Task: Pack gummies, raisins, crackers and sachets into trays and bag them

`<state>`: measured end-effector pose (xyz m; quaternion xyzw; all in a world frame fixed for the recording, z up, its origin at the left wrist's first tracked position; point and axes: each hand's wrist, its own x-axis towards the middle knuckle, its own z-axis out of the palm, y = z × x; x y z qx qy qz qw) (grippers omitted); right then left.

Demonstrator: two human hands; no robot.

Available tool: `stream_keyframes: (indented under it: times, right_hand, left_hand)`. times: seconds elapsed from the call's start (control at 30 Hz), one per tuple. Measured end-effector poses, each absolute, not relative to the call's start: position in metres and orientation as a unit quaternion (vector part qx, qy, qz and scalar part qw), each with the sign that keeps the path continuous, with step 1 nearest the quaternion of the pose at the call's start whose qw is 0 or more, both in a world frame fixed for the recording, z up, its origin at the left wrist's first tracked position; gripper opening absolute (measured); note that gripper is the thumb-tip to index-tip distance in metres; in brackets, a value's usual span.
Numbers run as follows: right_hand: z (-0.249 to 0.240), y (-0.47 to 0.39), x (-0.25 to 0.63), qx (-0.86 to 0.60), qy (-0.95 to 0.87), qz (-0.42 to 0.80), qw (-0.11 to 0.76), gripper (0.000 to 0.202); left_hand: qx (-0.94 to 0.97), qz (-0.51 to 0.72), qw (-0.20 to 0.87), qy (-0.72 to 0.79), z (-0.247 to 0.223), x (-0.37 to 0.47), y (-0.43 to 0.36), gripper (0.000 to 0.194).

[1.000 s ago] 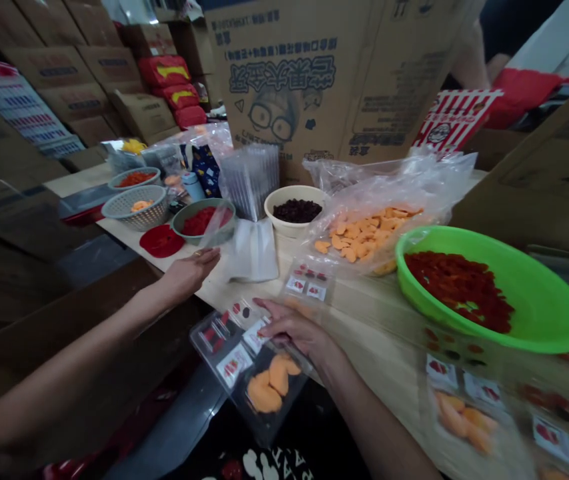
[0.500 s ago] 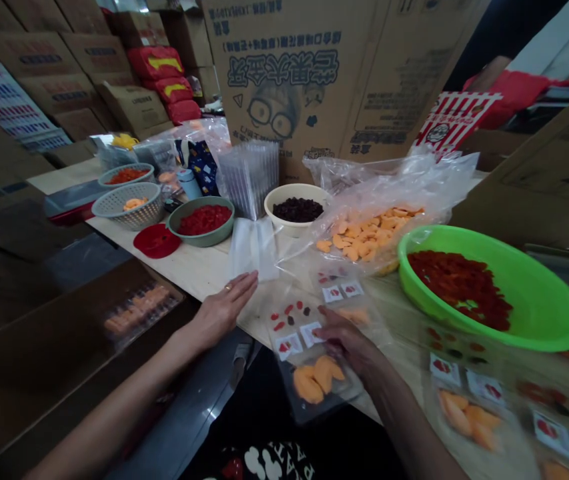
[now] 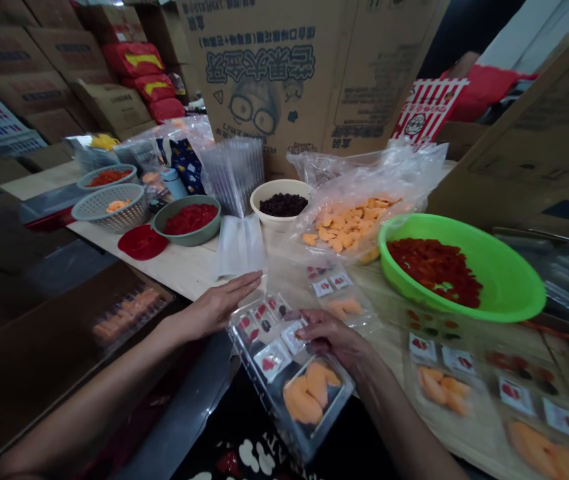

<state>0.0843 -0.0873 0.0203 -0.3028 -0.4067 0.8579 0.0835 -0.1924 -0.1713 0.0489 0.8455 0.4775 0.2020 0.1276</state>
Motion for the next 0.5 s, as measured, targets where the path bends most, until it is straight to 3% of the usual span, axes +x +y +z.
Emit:
stream_keyframes:
  times: [0.17,0.33,0.5]
  right_hand:
    - [0.011,-0.079,0.083,-0.381,-0.408,0.814,0.162,0.051]
    - [0.003,-0.087,0.067,-0.399,-0.39,0.795,0.239,0.057]
    - [-0.009,-0.098,0.056,-0.432,-0.392,0.763,0.277,0.069]
  left_hand:
    - [0.862,0.145,0.086,0.477,0.031,-0.187,-0.176,0.094]
    - [0.82,0.153,-0.028,0.551,-0.007,-0.164,-0.181,0.078]
    - [0.842,0.157,0.051,0.513,-0.023,-0.159,-0.194,0.096]
